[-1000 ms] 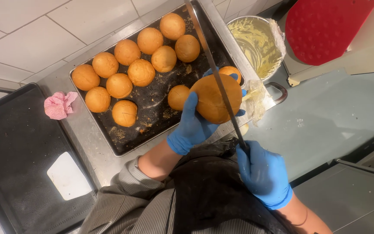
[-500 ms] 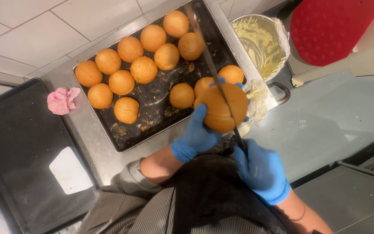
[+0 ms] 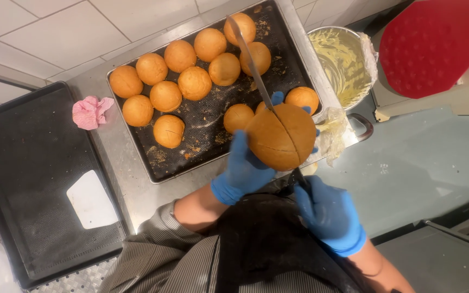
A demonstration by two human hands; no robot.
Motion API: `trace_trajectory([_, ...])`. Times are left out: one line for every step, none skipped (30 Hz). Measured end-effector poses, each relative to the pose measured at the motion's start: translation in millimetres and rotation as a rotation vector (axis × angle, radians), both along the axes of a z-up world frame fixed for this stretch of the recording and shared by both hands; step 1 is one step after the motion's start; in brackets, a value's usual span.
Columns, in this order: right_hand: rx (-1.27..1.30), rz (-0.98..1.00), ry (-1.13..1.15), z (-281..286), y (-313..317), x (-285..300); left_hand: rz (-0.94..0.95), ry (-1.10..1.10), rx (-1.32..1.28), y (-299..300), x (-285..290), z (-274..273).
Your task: Filling cut bread rolls with cream using a piping bag.
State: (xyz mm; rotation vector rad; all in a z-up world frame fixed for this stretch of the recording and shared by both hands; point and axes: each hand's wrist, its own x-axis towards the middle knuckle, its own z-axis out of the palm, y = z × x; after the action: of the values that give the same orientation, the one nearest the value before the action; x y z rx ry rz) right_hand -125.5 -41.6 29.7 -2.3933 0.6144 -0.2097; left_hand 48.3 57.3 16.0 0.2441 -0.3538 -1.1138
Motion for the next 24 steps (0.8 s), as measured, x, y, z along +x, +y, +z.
trace_trajectory([0.000,0.004,-0.002,7.9,-5.1,2.3,0.004,-0.002,0.000,4.4,11.2,-1.0])
trace_trajectory([-0.020,0.033,-0.031,15.8,-10.5,4.5,-0.059,-0.011,0.020,8.6,22.3,-2.1])
trace_trajectory([-0.039,0.056,-0.056,24.0,-14.8,4.4,-0.128,-0.015,0.041,12.9,31.5,-3.6])
trace_trajectory([-0.038,0.055,-0.053,28.4,-16.7,4.3,-0.129,-0.012,0.042,16.7,36.8,-6.8])
trace_trajectory([-0.095,0.074,0.033,32.8,-19.5,4.9,-0.169,-0.052,0.100,18.8,43.4,-10.0])
trace_trajectory([-0.152,0.093,0.119,37.4,-22.3,5.6,-0.208,-0.092,0.158,20.9,50.0,-13.1])
trace_trajectory([-0.152,0.092,0.120,40.6,-20.2,3.1,-0.209,-0.092,0.157,19.0,51.8,-9.2])
trace_trajectory([-0.114,0.081,0.015,43.7,-17.7,0.7,-0.207,-0.067,0.133,17.4,53.6,-5.2])
trace_trajectory([-0.076,0.070,-0.090,46.6,-14.9,-1.4,-0.203,-0.042,0.110,16.7,55.5,-1.6])
trace_trajectory([-0.075,0.071,-0.089,45.5,-11.9,-0.3,-0.202,-0.042,0.110,13.9,54.6,-1.0])
trace_trajectory([0.038,-0.043,-0.055,44.7,-9.1,0.1,-0.163,0.024,0.091,10.5,53.2,-0.4])
trace_trajectory([0.152,-0.158,-0.019,44.0,-6.2,0.4,-0.123,0.090,0.071,7.2,51.7,0.3])
trace_trajectory([0.149,-0.160,-0.018,40.9,-2.9,3.6,-0.126,0.091,0.069,3.2,48.0,-3.5])
trace_trajectory([0.111,-0.118,-0.073,38.1,0.7,6.9,-0.068,0.109,0.056,-0.6,44.2,-7.1])
trace_trajectory([0.072,-0.073,-0.130,35.3,3.3,11.1,-0.006,0.124,0.042,-4.6,41.2,-10.1])
trace_trajectory([0.069,-0.071,-0.130,31.4,4.4,11.2,-0.005,0.123,0.039,-6.2,41.1,-9.9])
trace_trajectory([0.060,-0.063,-0.112,27.2,6.1,11.0,0.027,0.084,0.022,-7.0,40.6,-10.0])
trace_trajectory([0.050,-0.055,-0.093,22.9,7.7,10.8,0.059,0.046,0.005,-8.0,40.0,-10.3])
trace_trajectory([0.050,-0.057,-0.090,22.9,9.1,10.8,0.057,0.049,0.004,-7.3,39.4,-10.7])
trace_trajectory([0.004,-0.049,-0.094,22.9,10.2,10.8,0.066,0.028,0.000,-6.9,38.7,-11.1])
trace_trajectory([-0.044,-0.044,-0.099,22.9,10.5,11.5,0.073,0.005,-0.007,-7.9,39.0,-11.2])
trace_trajectory([-0.047,-0.047,-0.099,22.1,10.2,11.6,0.069,0.005,-0.009,-8.7,38.4,-14.4])
trace_trajectory([-0.013,-0.051,-0.078,21.2,10.3,11.7,0.084,-0.028,-0.003,-8.1,37.2,-17.6])
trace_trajectory([0.022,-0.054,-0.058,20.2,10.6,11.8,0.099,-0.061,0.004,-7.3,36.2,-21.0])
